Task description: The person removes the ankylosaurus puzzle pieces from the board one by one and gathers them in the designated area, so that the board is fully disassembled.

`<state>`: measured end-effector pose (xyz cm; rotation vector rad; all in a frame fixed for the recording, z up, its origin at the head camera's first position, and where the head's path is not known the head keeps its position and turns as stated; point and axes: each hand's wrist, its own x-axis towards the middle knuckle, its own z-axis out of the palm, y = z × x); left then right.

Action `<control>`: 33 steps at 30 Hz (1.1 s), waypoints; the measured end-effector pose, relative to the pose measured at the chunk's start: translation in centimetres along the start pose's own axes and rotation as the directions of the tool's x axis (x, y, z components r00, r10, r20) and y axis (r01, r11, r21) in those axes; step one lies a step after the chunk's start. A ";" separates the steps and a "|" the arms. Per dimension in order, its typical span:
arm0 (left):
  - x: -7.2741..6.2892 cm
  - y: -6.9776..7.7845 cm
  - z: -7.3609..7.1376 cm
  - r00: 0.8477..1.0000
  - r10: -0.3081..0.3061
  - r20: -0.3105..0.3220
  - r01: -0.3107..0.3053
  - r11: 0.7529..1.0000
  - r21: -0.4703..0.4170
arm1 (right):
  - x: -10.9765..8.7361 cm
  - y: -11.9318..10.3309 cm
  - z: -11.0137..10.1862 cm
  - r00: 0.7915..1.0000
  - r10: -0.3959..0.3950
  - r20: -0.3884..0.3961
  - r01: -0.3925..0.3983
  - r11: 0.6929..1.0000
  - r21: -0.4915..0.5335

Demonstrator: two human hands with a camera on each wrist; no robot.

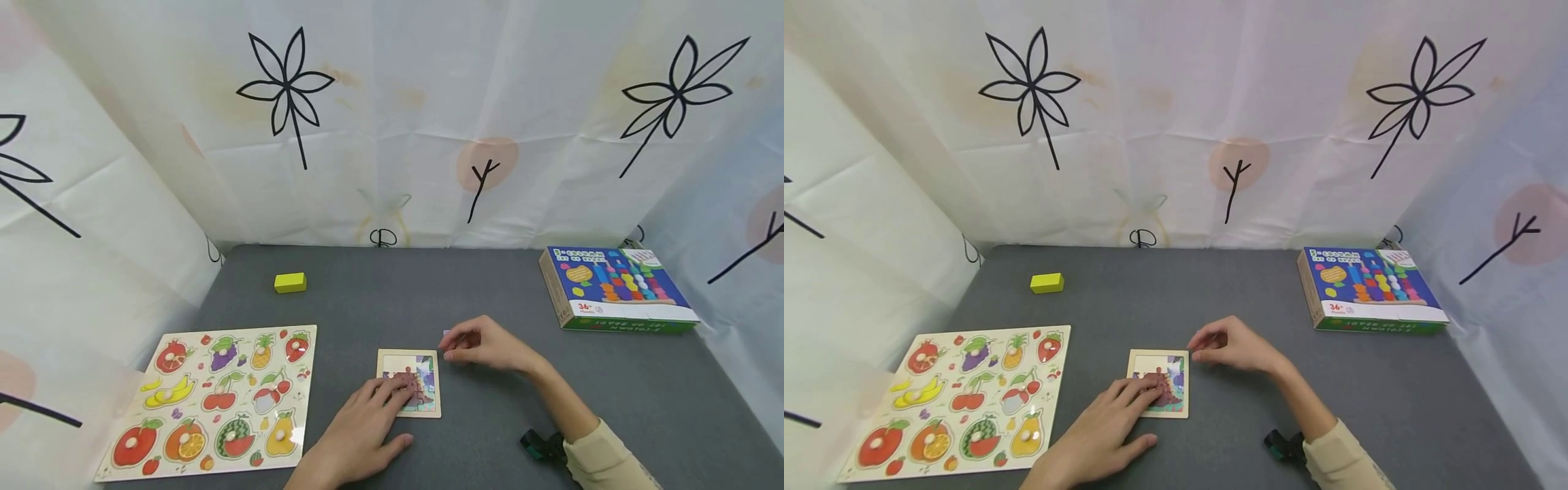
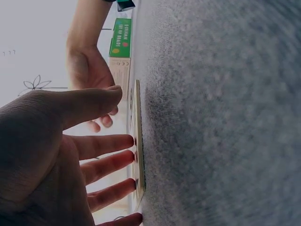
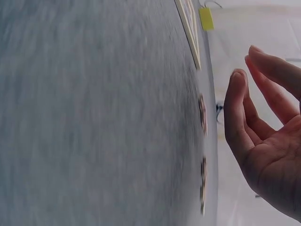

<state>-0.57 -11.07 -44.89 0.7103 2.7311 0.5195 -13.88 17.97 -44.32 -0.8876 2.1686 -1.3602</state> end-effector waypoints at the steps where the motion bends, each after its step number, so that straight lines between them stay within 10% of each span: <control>1: 0.0 0.0 0.0 1.000 0.003 -0.002 -0.003 1.000 0.005 | 0.2 -0.1 0.3 1.000 -0.002 0.013 0.002 1.000 0.005; 21: 0.0 1.6 1.0 0.986 0.153 -0.073 -0.141 0.979 0.150 | 3.6 -0.8 3.2 0.996 0.039 0.080 -0.028 0.991 -0.134; 33: 0.2 1.8 1.6 0.992 0.119 -0.048 -0.110 0.980 0.168 | 3.9 -1.5 3.8 0.992 0.086 0.093 -0.062 0.969 -0.240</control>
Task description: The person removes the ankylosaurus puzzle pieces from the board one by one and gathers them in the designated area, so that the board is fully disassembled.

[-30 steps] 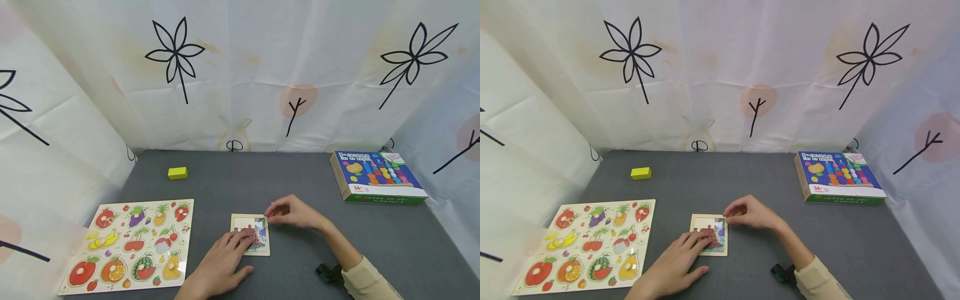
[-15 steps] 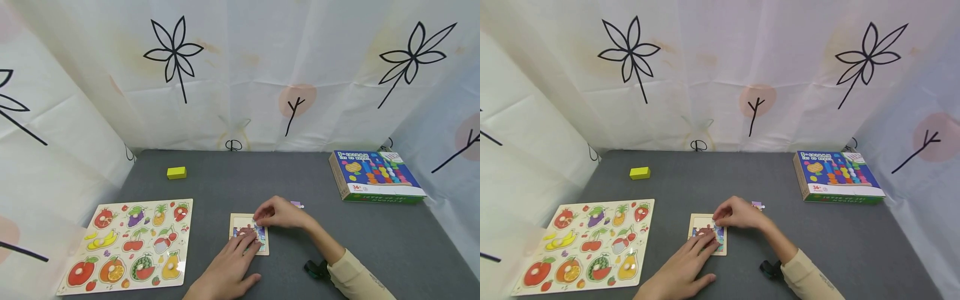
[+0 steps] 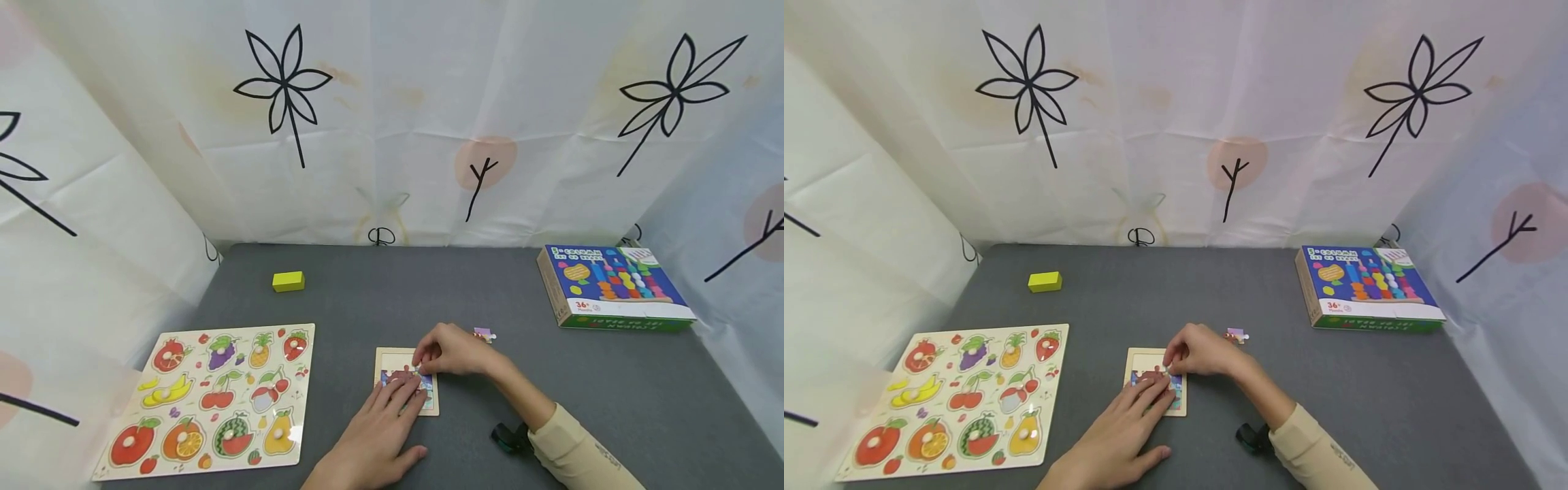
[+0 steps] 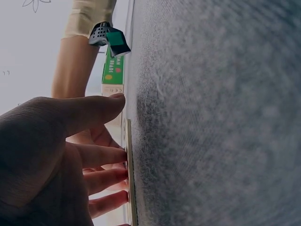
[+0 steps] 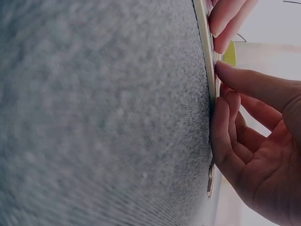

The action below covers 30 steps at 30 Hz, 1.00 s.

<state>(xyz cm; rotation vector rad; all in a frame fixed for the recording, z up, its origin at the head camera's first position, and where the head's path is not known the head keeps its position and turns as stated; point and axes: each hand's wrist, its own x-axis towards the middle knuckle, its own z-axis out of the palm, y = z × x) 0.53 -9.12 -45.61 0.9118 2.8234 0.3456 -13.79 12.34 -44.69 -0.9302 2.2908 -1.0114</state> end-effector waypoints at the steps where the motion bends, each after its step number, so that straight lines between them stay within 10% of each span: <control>1: 0.0 0.0 0.0 1.000 0.001 -0.001 -0.001 1.000 0.004 | 0.0 -0.1 0.0 1.000 0.001 -0.002 -0.001 1.000 -0.007; 30: 0.1 -0.1 -0.2 0.998 -0.024 0.055 0.024 1.000 -0.009 | -1.1 -0.4 0.2 0.989 -0.048 -0.140 0.039 0.997 -0.063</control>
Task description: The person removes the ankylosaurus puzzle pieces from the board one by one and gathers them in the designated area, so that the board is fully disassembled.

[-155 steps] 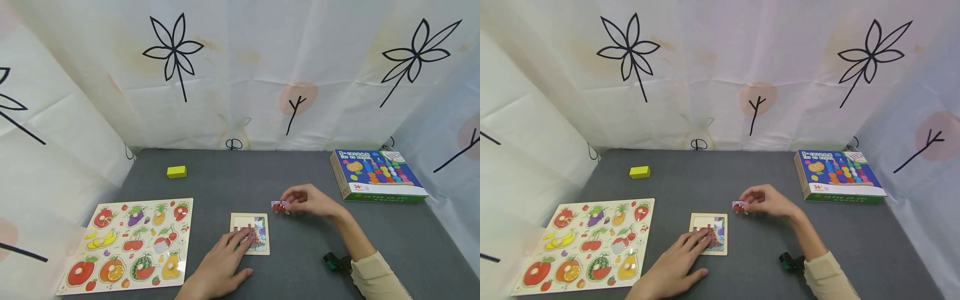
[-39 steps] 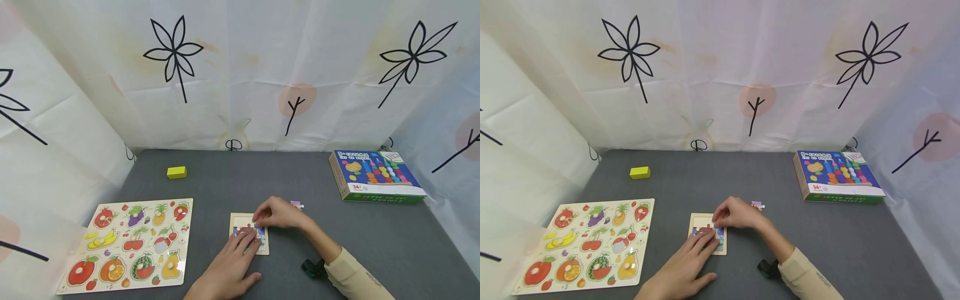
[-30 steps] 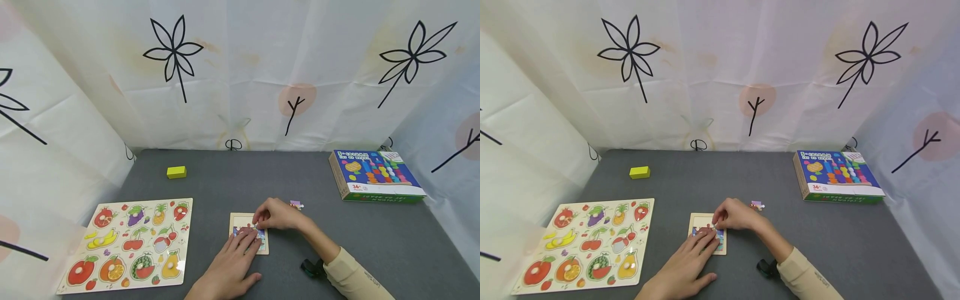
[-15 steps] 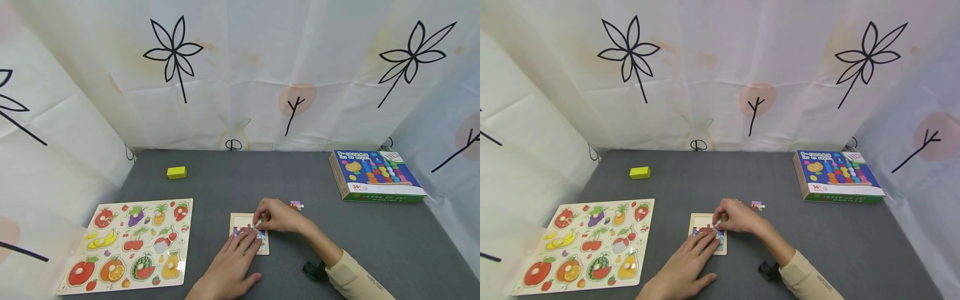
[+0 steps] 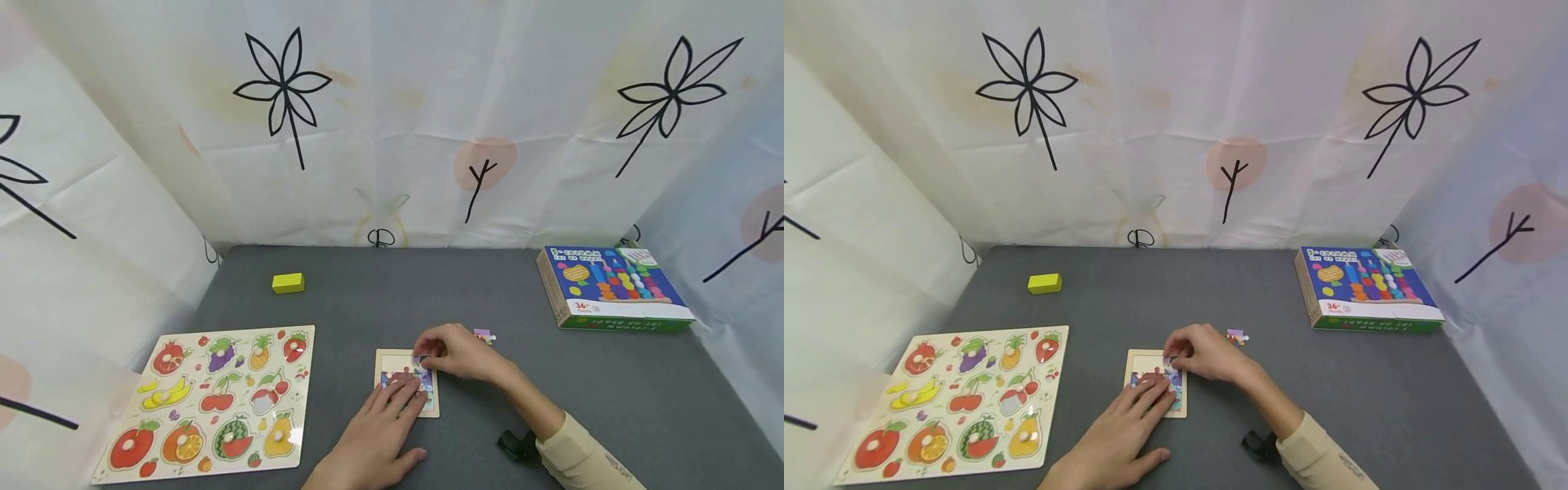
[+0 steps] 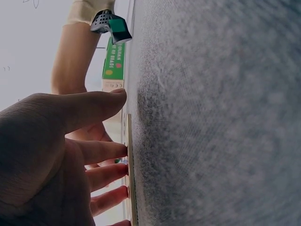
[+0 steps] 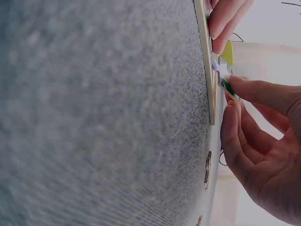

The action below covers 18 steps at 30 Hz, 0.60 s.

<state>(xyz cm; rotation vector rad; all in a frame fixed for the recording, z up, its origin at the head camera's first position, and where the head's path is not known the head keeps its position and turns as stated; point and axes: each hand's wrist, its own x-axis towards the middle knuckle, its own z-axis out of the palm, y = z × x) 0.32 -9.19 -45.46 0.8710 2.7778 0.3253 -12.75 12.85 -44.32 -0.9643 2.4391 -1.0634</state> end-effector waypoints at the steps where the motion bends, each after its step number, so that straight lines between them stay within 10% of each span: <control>1: 0.0 0.0 0.0 1.000 0.000 -0.001 0.000 1.000 0.001 | 0.0 0.0 0.0 1.000 -0.001 0.006 0.001 1.000 0.011; 18: 0.2 0.0 0.1 0.999 -0.023 0.034 0.024 1.000 -0.015 | -2.4 1.7 -2.5 1.000 0.022 0.013 -0.024 0.976 0.218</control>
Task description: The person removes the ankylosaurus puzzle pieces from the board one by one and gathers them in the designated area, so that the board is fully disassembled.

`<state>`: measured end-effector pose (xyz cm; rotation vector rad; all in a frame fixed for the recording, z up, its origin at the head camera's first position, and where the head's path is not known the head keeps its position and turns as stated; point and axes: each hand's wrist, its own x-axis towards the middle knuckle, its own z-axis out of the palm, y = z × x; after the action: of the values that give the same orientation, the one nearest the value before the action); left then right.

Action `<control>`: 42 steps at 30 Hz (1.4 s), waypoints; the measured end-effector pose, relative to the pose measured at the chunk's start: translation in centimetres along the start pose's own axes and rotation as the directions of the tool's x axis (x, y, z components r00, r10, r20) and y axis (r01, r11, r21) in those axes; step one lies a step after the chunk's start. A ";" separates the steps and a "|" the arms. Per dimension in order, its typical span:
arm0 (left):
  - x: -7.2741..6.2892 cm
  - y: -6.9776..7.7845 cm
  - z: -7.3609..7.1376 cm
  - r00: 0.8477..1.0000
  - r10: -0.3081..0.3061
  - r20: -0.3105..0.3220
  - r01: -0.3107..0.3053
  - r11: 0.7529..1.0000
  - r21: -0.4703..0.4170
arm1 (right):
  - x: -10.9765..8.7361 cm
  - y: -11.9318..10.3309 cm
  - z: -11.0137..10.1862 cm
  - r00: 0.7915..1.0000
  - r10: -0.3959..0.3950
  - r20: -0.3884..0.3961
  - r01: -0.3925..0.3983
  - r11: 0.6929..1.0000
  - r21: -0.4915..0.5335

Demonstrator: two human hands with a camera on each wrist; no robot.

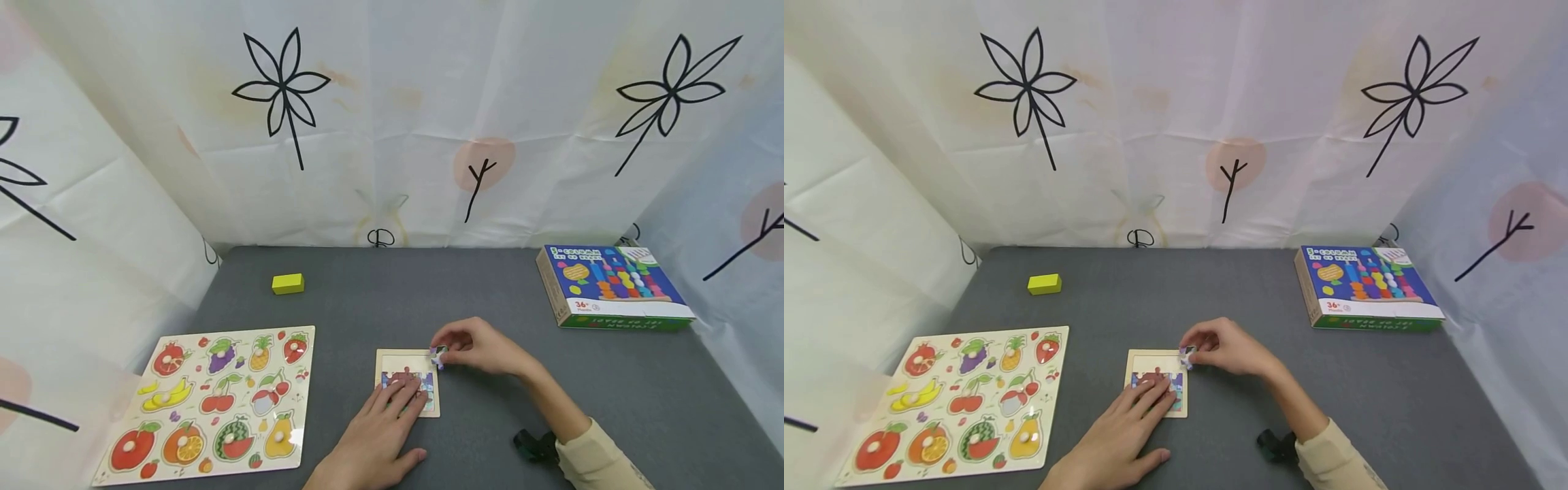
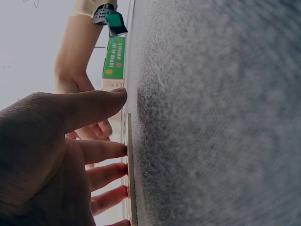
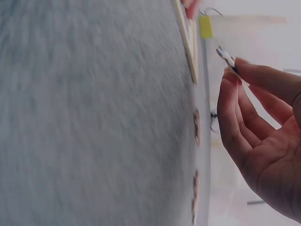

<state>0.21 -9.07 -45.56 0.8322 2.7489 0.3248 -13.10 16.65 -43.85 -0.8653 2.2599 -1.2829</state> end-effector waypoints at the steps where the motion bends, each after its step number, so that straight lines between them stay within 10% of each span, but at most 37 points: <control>1: 0.0 0.0 0.0 1.000 -0.001 0.000 0.001 1.000 -0.003 | -0.2 0.1 -0.4 1.000 -0.002 -0.008 0.002 1.000 0.008; 21: -0.2 0.1 0.1 0.998 0.017 -0.057 -0.016 1.000 0.014 | -4.9 2.7 -6.3 0.987 0.039 -0.157 -0.040 0.999 -0.001; 42: -0.3 0.2 0.1 0.998 0.020 -0.064 -0.018 0.999 0.030 | -7.6 6.4 -9.3 0.979 0.160 -0.128 -0.156 0.987 0.048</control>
<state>0.63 -9.06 -45.51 0.8703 2.8126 0.3214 -15.23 30.01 -44.45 -0.5898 2.3440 -1.3396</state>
